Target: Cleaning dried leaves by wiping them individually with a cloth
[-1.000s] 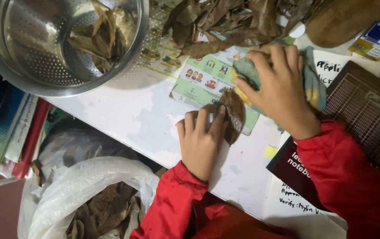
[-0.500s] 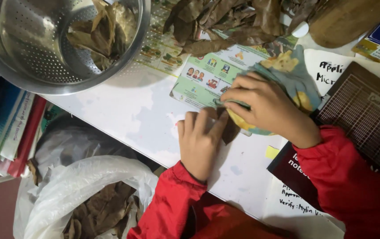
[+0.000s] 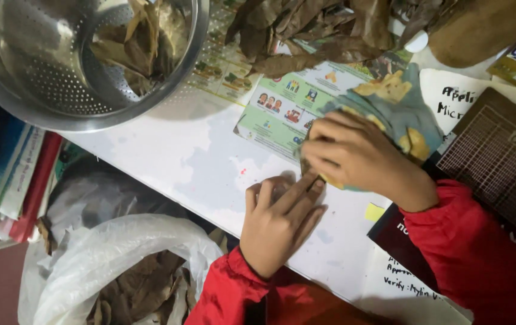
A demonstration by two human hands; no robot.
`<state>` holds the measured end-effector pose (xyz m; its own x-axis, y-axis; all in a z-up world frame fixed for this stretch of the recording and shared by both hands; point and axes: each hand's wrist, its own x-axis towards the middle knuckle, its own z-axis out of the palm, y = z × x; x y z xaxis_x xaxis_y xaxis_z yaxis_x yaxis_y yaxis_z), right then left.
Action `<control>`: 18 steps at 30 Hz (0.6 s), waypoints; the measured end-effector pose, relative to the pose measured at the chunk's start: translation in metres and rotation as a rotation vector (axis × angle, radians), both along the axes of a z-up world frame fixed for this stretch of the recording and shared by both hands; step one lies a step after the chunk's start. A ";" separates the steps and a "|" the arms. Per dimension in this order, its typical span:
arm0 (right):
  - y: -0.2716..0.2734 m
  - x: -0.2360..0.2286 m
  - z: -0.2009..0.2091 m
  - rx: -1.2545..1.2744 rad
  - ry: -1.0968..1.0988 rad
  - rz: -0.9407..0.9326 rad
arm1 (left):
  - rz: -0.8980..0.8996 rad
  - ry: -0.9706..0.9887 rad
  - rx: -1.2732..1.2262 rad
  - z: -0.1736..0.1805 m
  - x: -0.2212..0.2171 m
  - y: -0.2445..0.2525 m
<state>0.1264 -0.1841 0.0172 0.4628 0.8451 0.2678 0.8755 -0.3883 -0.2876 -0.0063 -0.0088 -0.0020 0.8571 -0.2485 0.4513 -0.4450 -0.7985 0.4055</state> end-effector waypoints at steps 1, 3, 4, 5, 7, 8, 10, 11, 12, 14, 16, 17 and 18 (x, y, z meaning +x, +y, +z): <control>-0.002 0.007 -0.005 0.002 0.001 -0.002 | -0.002 0.001 0.002 -0.001 0.001 0.000; -0.006 0.016 -0.017 -0.037 -0.055 -0.211 | 0.020 -0.005 0.006 -0.003 -0.001 -0.002; -0.005 0.012 -0.007 -0.037 -0.048 -0.213 | 0.017 0.002 0.007 -0.003 -0.003 -0.003; -0.003 0.011 0.005 0.002 -0.124 -0.233 | 0.033 -0.025 0.019 -0.002 -0.001 -0.003; -0.005 0.007 0.014 0.042 -0.207 -0.256 | 0.046 -0.058 0.033 -0.003 -0.002 -0.002; -0.009 0.004 0.011 0.090 -0.125 -0.164 | 0.034 -0.022 0.059 -0.005 -0.003 0.000; -0.013 0.003 0.000 0.138 -0.045 -0.064 | 0.028 0.013 0.085 -0.008 -0.004 0.001; -0.013 0.001 -0.008 0.087 0.034 0.019 | 0.016 0.035 0.056 -0.010 -0.004 0.001; -0.012 -0.001 -0.015 0.037 0.113 0.103 | 0.004 0.056 0.028 -0.011 -0.005 0.001; -0.012 0.009 -0.014 0.007 0.016 0.026 | 0.007 0.029 -0.012 -0.010 -0.003 0.002; -0.011 0.013 -0.008 -0.030 -0.073 -0.052 | 0.010 0.009 -0.059 -0.007 -0.004 0.000; -0.008 0.015 -0.002 -0.013 -0.124 -0.148 | 0.008 0.010 -0.055 -0.005 -0.004 0.000; -0.005 0.016 0.004 0.003 -0.175 -0.244 | 0.007 0.011 -0.052 -0.003 -0.003 0.000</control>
